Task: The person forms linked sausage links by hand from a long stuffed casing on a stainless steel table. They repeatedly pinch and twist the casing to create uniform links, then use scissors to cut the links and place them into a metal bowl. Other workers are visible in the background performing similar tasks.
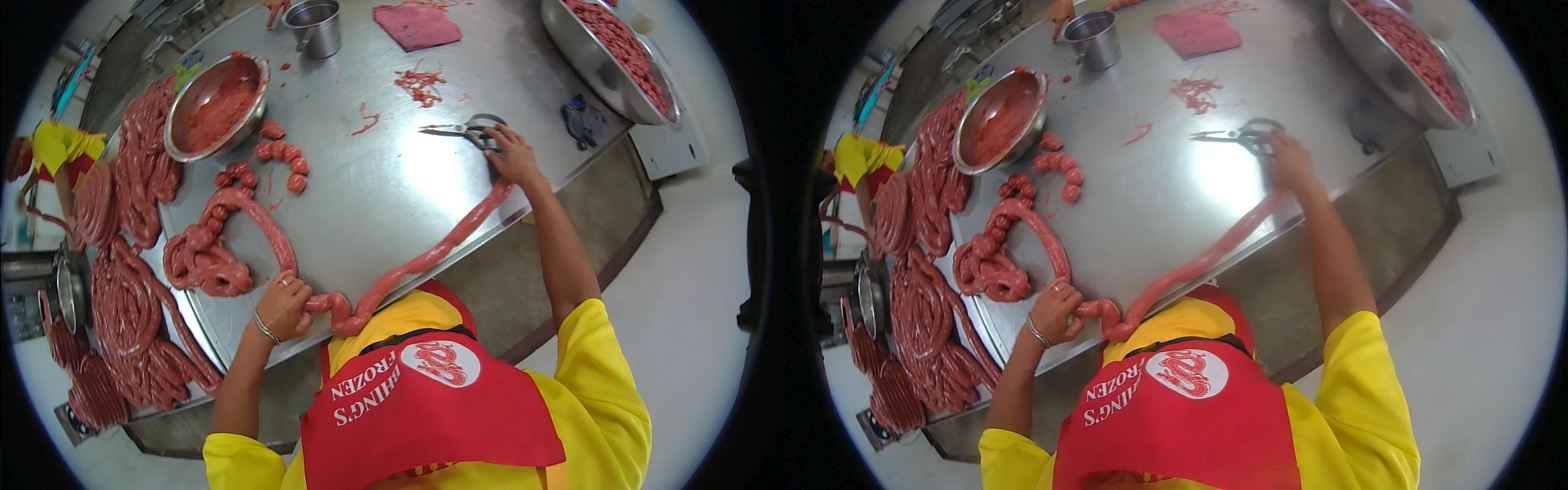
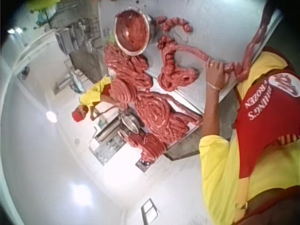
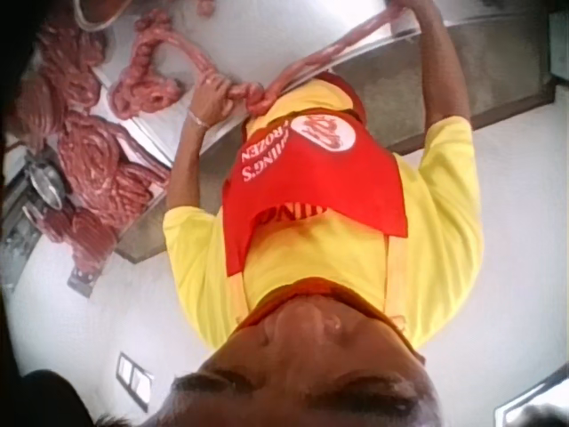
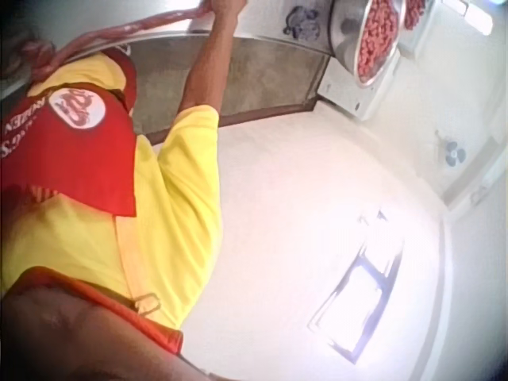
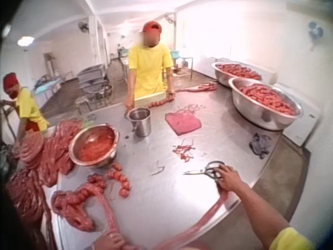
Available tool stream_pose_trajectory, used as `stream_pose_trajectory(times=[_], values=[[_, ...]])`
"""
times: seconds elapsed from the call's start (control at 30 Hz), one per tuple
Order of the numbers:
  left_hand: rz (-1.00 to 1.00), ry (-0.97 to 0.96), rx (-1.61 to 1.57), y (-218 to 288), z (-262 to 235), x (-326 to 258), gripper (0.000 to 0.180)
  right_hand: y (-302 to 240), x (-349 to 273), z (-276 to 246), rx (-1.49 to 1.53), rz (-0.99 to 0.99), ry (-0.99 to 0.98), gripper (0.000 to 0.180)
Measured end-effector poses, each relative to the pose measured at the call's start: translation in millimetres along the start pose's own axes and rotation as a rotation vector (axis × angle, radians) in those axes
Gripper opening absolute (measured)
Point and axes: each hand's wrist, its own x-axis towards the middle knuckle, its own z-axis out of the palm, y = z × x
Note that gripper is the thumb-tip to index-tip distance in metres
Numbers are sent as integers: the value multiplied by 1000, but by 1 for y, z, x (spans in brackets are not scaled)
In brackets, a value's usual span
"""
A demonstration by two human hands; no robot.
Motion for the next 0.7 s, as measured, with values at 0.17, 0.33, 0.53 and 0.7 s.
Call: stream_pose_trajectory(times=[0.17, 0.33, 0.53, 0.7], values=[[-124, -12, 111, -20, -63, -55, 27, 51, 11, 11, -9, 72, 93, 51], [-450, -124, 282, -18, -67, -127, 41, 47, -15, 8, 196, -164, 343, 58], [-465, 208, 78, 46, 18, -77, 58, -46, -109, -28, 237, -452, -116, 56], [-459, 284, 12, 45, 44, -9, 49, -37, -102, -31, 124, -463, -161, 34]])
